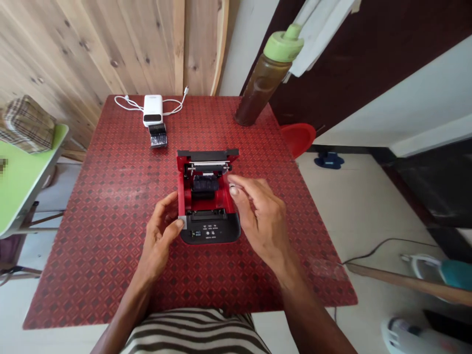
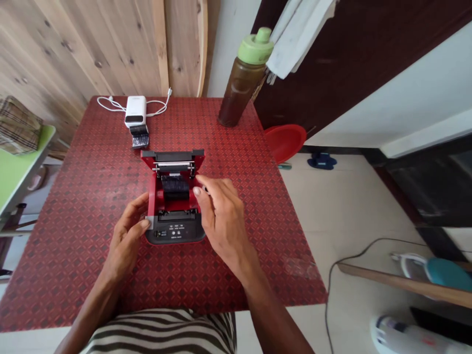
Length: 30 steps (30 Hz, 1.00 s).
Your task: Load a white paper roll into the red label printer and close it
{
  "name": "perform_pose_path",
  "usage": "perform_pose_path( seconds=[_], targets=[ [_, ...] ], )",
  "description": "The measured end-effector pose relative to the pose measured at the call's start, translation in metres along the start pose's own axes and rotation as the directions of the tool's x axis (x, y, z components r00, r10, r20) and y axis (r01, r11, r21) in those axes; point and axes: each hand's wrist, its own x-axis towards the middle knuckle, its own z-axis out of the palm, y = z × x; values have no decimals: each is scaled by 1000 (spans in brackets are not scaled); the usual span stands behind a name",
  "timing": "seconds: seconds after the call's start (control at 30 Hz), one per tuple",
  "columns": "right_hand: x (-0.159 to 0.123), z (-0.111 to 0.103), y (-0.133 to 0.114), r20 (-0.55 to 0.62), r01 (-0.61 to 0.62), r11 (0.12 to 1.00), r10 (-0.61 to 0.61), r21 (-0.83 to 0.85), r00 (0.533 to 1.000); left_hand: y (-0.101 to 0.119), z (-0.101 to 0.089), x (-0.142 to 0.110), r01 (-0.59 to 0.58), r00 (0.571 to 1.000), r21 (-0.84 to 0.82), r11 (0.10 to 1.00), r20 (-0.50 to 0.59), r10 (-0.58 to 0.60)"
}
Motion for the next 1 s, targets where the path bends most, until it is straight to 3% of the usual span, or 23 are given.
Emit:
perform_pose_path(
  seconds=[0.23, 0.33, 0.4, 0.5, 0.6, 0.7, 0.87, 1.0],
  targets=[
    [11, 10, -9, 123, -273, 931, 250, 243, 961, 7, 0, -1, 24, 999, 2, 1000, 24, -24],
    [13, 4, -9, 199, -305, 920, 260, 247, 945, 10, 0, -1, 42, 999, 13, 999, 26, -42],
    [18, 3, -9, 266, -248, 957, 202, 152, 942, 11, 0, -1, 60, 998, 13, 998, 24, -60],
    [31, 9, -13, 398, -56, 995, 87, -89, 913, 13, 1, -1, 71, 997, 4, 997, 19, -71],
    [45, 23, -20, 562, 149, 929, 73, -339, 824, 14, 1, -2, 71, 997, 10, 997, 8, -71],
    [56, 38, -24, 658, 263, 853, 117, -451, 744, 14, 1, -2, 80, 997, 12, 997, 1, -81],
    [64, 48, -22, 676, 317, 835, 86, -450, 732, 13, 0, -2, 88, 996, 7, 996, -13, -88],
    [61, 44, -23, 648, 312, 820, 92, -480, 756, 12, 0, -3, 99, 995, 2, 995, -14, -99]
  ],
)
